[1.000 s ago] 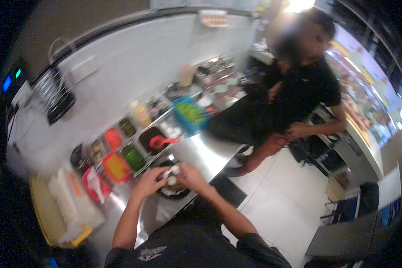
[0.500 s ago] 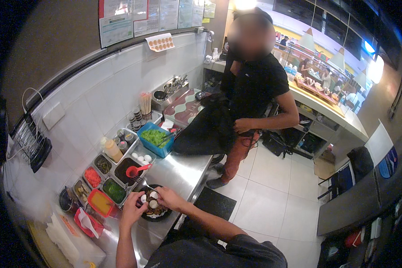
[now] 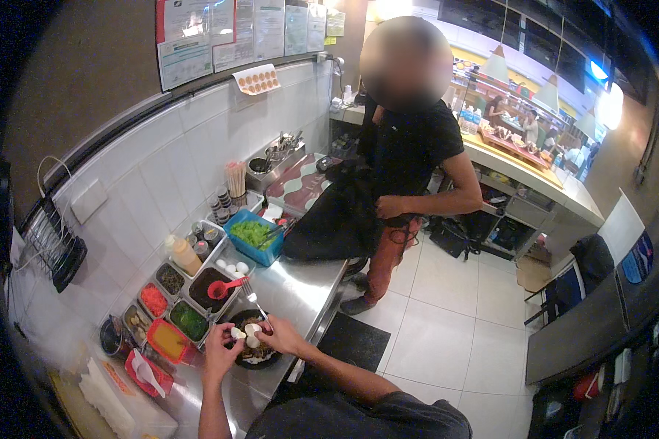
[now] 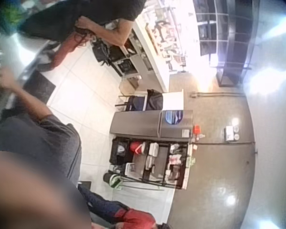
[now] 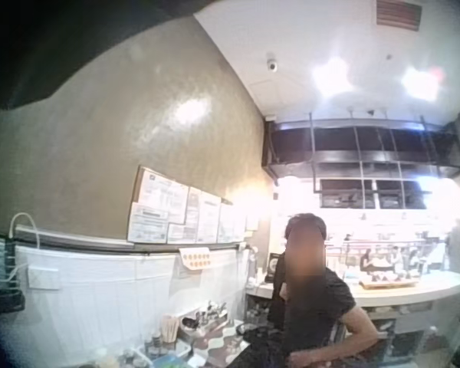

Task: The person assembles a rice bowl by cracking an egg over rice and meat, then adding sauces and toppings from various containers. The finished dish is placed on a tray with cutlery and handed to a customer.

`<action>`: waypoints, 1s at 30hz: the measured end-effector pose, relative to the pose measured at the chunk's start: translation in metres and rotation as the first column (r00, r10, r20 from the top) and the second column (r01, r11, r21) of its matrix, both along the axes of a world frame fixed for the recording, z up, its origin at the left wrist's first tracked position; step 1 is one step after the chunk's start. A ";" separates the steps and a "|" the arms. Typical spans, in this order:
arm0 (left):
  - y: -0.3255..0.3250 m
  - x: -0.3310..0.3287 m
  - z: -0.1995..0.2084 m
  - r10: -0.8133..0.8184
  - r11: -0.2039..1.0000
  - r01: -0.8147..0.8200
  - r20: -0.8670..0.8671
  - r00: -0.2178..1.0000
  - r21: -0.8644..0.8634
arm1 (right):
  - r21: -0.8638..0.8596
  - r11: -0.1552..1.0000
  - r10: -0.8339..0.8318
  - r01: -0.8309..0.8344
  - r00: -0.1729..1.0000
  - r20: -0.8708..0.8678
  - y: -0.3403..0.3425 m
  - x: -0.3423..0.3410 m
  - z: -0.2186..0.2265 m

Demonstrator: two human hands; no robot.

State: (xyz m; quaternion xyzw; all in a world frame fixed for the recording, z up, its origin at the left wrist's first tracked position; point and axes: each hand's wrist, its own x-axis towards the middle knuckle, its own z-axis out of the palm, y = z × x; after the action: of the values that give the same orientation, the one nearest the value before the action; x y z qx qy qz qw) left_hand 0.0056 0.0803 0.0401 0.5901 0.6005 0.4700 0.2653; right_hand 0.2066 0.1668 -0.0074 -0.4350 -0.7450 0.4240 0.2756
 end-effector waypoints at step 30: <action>-0.014 0.027 -0.030 0.016 0.994 0.022 0.343 0.939 -0.107 | -0.591 0.769 -0.139 -0.244 0.838 -0.527 -0.014 0.005 -0.016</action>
State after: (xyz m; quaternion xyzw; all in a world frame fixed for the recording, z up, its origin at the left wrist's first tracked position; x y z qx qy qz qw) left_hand 0.0325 0.0664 0.0102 0.4846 0.5689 0.5317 0.3984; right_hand 0.2113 0.1525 -0.0231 -0.3417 -0.4594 0.7638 0.2980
